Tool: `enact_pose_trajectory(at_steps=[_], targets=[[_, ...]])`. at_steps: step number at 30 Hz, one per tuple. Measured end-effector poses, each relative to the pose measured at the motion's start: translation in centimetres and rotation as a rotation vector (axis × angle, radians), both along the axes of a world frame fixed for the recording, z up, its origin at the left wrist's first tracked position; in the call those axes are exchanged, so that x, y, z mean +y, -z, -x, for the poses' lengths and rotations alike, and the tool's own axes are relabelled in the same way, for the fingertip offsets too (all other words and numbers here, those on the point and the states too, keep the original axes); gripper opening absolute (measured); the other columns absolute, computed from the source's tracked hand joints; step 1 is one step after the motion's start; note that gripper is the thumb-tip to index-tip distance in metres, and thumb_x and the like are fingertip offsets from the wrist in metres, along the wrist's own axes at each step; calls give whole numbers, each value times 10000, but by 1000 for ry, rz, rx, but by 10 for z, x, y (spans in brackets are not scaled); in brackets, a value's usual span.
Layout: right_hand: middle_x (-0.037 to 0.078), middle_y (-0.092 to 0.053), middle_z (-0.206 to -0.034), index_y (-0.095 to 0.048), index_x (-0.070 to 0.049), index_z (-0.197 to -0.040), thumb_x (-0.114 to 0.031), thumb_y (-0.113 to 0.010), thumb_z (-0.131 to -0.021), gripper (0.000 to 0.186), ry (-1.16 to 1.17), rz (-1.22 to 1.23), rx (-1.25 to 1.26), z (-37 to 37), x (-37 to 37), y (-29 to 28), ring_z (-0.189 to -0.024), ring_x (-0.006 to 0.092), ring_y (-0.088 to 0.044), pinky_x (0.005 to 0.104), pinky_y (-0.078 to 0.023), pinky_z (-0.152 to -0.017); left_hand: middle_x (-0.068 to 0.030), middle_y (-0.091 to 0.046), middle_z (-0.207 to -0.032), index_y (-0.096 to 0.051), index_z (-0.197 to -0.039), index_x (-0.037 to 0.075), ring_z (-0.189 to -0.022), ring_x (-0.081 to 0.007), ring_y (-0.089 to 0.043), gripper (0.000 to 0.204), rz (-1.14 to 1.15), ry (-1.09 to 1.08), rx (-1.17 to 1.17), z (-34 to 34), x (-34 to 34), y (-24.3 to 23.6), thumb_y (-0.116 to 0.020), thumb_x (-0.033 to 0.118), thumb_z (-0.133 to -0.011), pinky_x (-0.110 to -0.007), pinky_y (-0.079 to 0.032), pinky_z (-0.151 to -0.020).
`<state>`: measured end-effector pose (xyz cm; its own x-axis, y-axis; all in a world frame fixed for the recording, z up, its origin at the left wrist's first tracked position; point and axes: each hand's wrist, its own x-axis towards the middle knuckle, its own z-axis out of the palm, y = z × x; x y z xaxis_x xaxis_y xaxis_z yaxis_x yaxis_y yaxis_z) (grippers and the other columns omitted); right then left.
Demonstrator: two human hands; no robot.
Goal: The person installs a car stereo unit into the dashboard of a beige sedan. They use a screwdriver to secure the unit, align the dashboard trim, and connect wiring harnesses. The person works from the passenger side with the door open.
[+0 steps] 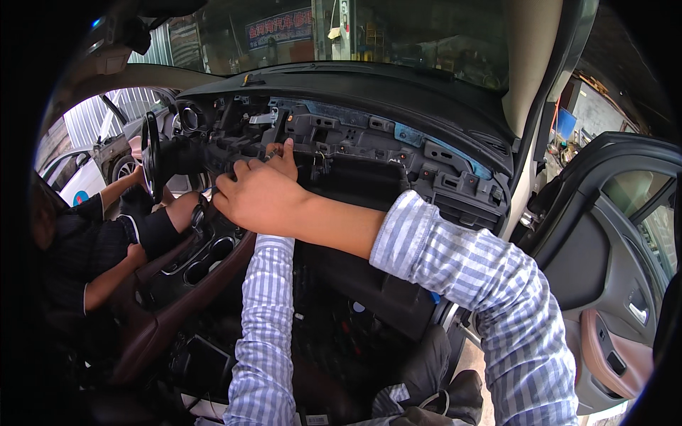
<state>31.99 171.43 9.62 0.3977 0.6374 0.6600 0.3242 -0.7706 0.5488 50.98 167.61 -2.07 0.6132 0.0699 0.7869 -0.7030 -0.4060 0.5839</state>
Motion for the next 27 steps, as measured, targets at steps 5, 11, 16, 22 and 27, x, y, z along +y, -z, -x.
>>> enact_pose_trajectory(at_steps=[5, 11, 16, 22, 27], targets=[[112, -592, -983, -637, -29, -994, -140, -685, -761, 262, 15, -162, -19, 70, -39, -6, -910, 326, -643, 479, -562, -748, -137, -648, -833, -585, -1064, 35, -762, -270, -615, 270, 128, 136, -142, -2, -30, 14, -679, 271, -975, -360, -524, -761], [115, -606, -1082, -584, 2, -1037, 98, -571, -837, 222, -232, -1038, 453, 201, -58, 10, -914, 237, -650, 316, -528, -710, -197, -689, -846, -587, -956, 2, -782, -447, -638, 378, -10, 365, 191, -3, 7, -10, -609, 378, -989, -491, -492, -736], [103, -624, -1167, -627, 8, -1124, 90, -508, -939, 235, -302, -1737, 610, 276, -77, 55, -984, 139, -636, 258, -540, -818, -194, -678, -768, -567, -918, 14, -772, -456, -631, 448, -214, 127, 217, -1, 3, -25, -559, 454, -999, -502, -481, -717], [149, -638, -1151, -626, 29, -1098, 114, -526, -910, 229, -175, -1860, 422, 334, -98, 92, -858, 145, -667, 261, -557, -777, -22, -553, -658, -519, -962, 59, -487, -123, -527, 301, -9, 479, 229, 1, 0, -12, -570, 348, -1029, -303, -409, -421], [162, -642, -1136, -625, 30, -1081, 99, -517, -907, 216, -217, -1913, 407, 347, -101, 105, -827, 151, -669, 269, -549, -757, -309, -640, -835, -603, -858, -31, -852, -537, -596, 525, -278, 138, 53, -12, 10, -27, -494, 453, -1031, -559, -455, -727]])
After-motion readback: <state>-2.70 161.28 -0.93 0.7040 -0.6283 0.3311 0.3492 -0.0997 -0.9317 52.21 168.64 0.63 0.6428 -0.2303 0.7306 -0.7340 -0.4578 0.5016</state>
